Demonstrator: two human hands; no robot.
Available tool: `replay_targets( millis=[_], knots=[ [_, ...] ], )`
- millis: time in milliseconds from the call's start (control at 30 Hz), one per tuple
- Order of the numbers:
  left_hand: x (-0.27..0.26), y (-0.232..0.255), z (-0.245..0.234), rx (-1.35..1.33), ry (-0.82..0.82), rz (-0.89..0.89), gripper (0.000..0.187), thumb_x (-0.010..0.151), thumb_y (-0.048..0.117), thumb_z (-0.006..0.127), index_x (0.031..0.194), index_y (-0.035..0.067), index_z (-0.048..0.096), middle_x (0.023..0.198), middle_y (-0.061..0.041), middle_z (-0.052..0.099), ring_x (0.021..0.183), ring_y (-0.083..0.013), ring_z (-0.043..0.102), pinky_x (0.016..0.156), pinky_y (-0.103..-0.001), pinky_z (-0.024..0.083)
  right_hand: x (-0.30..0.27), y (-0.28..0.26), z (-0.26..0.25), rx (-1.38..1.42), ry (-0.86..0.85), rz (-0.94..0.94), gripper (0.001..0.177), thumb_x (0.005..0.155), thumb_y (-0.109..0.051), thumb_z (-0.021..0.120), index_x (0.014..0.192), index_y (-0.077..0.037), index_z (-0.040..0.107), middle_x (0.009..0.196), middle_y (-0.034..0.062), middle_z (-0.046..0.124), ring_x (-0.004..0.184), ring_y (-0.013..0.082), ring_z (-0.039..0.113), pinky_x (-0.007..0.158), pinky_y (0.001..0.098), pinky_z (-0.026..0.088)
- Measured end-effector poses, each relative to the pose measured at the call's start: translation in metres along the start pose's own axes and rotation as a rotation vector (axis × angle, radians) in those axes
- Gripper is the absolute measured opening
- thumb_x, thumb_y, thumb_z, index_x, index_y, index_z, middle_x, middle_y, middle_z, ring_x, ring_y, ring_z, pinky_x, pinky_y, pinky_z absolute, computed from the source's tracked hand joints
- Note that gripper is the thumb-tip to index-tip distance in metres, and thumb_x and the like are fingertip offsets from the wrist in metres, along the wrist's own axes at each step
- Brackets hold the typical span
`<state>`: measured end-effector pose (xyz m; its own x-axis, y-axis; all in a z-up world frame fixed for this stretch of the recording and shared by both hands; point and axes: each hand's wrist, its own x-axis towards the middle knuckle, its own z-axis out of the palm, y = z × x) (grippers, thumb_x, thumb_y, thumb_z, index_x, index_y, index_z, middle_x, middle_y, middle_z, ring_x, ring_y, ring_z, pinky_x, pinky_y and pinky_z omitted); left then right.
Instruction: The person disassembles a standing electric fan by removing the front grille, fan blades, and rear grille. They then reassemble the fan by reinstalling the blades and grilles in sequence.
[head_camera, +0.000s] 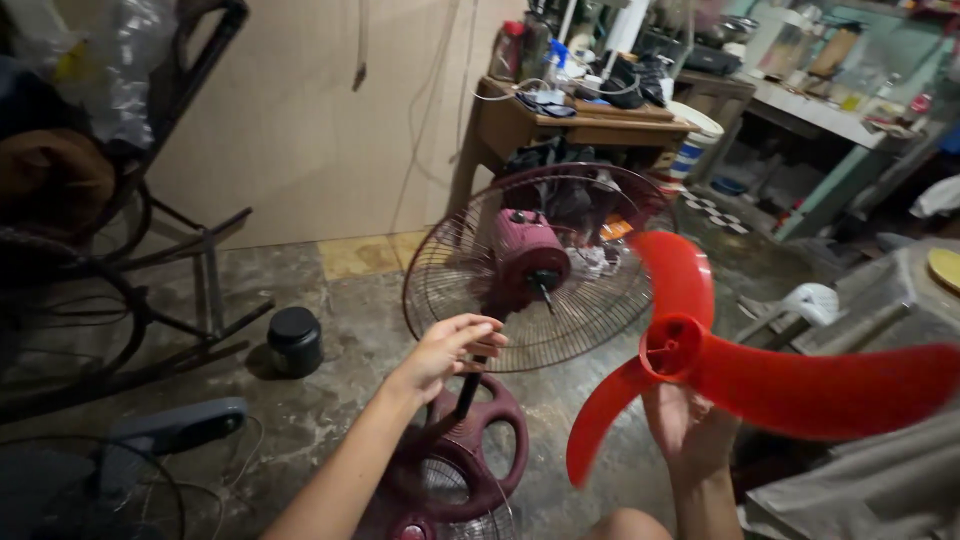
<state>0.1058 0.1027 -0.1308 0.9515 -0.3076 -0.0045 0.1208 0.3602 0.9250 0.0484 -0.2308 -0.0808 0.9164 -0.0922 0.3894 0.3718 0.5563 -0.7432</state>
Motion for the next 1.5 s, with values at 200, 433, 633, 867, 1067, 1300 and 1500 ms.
replay_targets(
  millis=[200, 433, 633, 867, 1067, 1300, 1500],
  knots=[
    [0.004, 0.0, 0.014, -0.026, 0.067, 0.001, 0.03, 0.095, 0.029, 0.064, 0.12, 0.013, 0.069, 0.107, -0.002, 0.077, 0.096, -0.0134, 0.069, 0.083, -0.034, 0.053, -0.006, -0.002, -0.015, 0.291, -0.005, 0.03, 0.057, 0.097, -0.042, 0.069, 0.131, 0.002, 0.056, 0.126, 0.0269, 0.061, 0.11, 0.0378, 0.064, 0.087, 0.0452, 0.056],
    [0.007, -0.004, 0.017, -0.022, 0.06, 0.007, 0.028, 0.096, 0.029, 0.064, 0.117, 0.012, 0.07, 0.103, -0.001, 0.076, 0.092, -0.0122, 0.067, 0.08, -0.034, 0.052, -0.009, 0.001, -0.01, 0.395, -0.126, 0.036, 0.065, 0.104, -0.054, 0.066, 0.129, 0.006, 0.059, 0.124, 0.0327, 0.061, 0.11, 0.042, 0.062, 0.09, 0.0474, 0.054],
    [0.01, -0.002, 0.021, -0.016, 0.058, 0.002, 0.028, 0.095, 0.03, 0.064, 0.117, 0.013, 0.07, 0.1, 0.0, 0.075, 0.089, -0.0111, 0.065, 0.079, -0.033, 0.051, -0.004, 0.002, -0.017, 0.506, -0.119, 0.11, 0.064, 0.101, -0.048, 0.067, 0.133, 0.007, 0.06, 0.123, 0.0347, 0.063, 0.11, 0.0423, 0.064, 0.089, 0.0459, 0.056],
    [0.005, 0.0, 0.015, -0.02, 0.127, 0.026, 0.024, 0.095, 0.027, 0.066, 0.114, 0.012, 0.07, 0.096, 0.001, 0.073, 0.085, -0.0107, 0.067, 0.074, -0.029, 0.051, 0.008, 0.008, -0.021, -0.037, -0.023, -0.029, 0.052, 0.092, -0.026, 0.075, 0.133, 0.0, 0.056, 0.13, 0.0164, 0.065, 0.112, 0.0317, 0.068, 0.087, 0.0478, 0.06],
    [0.0, -0.011, -0.02, 0.065, 0.262, 0.24, 0.019, 0.092, 0.018, 0.069, 0.107, 0.007, 0.071, 0.09, 0.0, 0.071, 0.079, -0.0088, 0.064, 0.067, -0.026, 0.05, 0.0, 0.072, 0.02, -0.717, 0.136, -0.125, 0.058, 0.07, 0.004, 0.082, 0.12, -0.002, 0.054, 0.116, 0.0092, 0.066, 0.095, 0.0222, 0.075, 0.08, 0.035, 0.065],
    [0.009, -0.013, -0.085, 0.483, 0.756, 0.557, 0.039, 0.079, 0.014, 0.09, 0.102, 0.003, 0.061, 0.091, -0.006, 0.055, 0.078, -0.0113, 0.048, 0.067, -0.027, 0.044, 0.02, 0.104, 0.057, -0.869, 0.146, -0.317, 0.053, 0.074, -0.002, 0.085, 0.119, 0.0, 0.058, 0.116, 0.0117, 0.066, 0.096, 0.0227, 0.077, 0.078, 0.0308, 0.066],
    [0.04, -0.003, -0.105, 0.571, 0.705, 0.349, 0.075, 0.067, 0.013, 0.093, 0.13, 0.009, 0.053, 0.119, -0.013, 0.059, 0.109, -0.0189, 0.054, 0.088, -0.034, 0.051, 0.037, 0.11, 0.061, -0.928, 0.188, -0.326, 0.054, 0.073, -0.007, 0.087, 0.119, 0.001, 0.06, 0.117, 0.0119, 0.067, 0.094, 0.0232, 0.077, 0.076, 0.0311, 0.066]
  ],
)
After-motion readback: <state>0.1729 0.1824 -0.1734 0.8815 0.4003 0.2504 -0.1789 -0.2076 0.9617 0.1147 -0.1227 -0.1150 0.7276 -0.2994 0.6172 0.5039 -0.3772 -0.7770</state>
